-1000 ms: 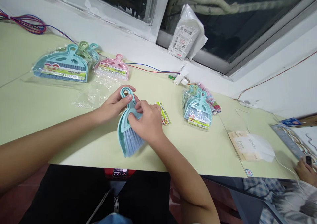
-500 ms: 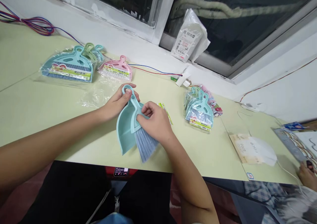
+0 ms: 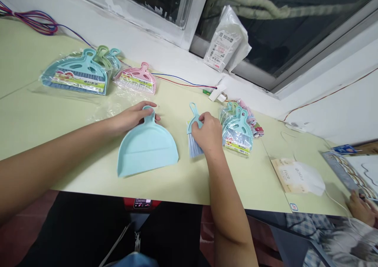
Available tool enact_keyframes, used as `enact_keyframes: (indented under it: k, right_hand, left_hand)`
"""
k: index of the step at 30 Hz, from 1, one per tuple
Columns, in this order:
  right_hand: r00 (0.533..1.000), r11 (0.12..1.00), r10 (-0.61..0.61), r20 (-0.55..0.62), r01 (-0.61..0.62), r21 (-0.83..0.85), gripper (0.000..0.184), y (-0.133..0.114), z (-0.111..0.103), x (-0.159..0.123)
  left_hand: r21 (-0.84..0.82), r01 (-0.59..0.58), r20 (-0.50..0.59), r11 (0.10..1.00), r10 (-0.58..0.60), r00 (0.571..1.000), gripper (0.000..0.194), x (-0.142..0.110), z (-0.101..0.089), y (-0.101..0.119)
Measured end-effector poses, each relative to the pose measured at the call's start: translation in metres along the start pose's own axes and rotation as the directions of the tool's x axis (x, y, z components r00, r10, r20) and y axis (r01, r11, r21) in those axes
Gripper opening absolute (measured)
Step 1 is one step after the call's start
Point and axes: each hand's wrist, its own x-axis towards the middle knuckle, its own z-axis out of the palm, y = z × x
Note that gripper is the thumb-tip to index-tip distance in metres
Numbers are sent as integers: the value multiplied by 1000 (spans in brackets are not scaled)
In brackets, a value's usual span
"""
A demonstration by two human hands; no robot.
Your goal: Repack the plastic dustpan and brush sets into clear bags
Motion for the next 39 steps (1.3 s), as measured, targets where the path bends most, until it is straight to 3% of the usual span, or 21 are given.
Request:
enact_keyframes:
  k: [3,9,14,17,20,22,25,30,34,36,39]
  right_hand:
    - [993,993,-21,116,34,-117,19,0,9,0]
    - [956,969,-9,294,81,-234,27,-2,31,-1]
    - [949,965,-16,315,98,-244,30,1,38,-1]
    - [953,968,-21,303,95,-233,29,3,38,-2]
    - [963,967,-36,269,102,-235,27,2,37,-3]
    - [966,965,-44,256,107,-239,27,1,36,-4]
    - [964,965,-52,259,116,-237,27,-1,35,-5]
    - [966,968,-52,252,111,-227,27,1,36,-4]
    - [967,971,-21,255,81,-227,25,6,39,-1]
    - [969,976,-16,246,68,-208,25,10,41,0]
    - [983,990,-25,181,50,-135,22,18,44,4]
  left_hand:
    - [80,7,75,997,-13,997,43,-1,9,-12]
    - [289,-216,63,933,206,976,46,5,8,-24]
    - [539,-375,133,754,363,922,33,6,-3,-19]
    - [644,-422,252,638,344,905,28,3,-9,-15]
    - [663,-462,378,588,269,886,34,-1,-13,-9]
    - [683,-473,412,556,241,879,34,-2,-15,-5]
    - [747,-498,413,440,280,867,28,0,-18,0]
    - [829,-464,328,312,401,855,27,8,-28,3]
    - [882,-349,164,316,489,857,26,10,-38,6]
    - [891,-250,-10,378,569,823,25,11,-44,9]
    - [857,-172,-229,486,657,719,25,16,-57,13]
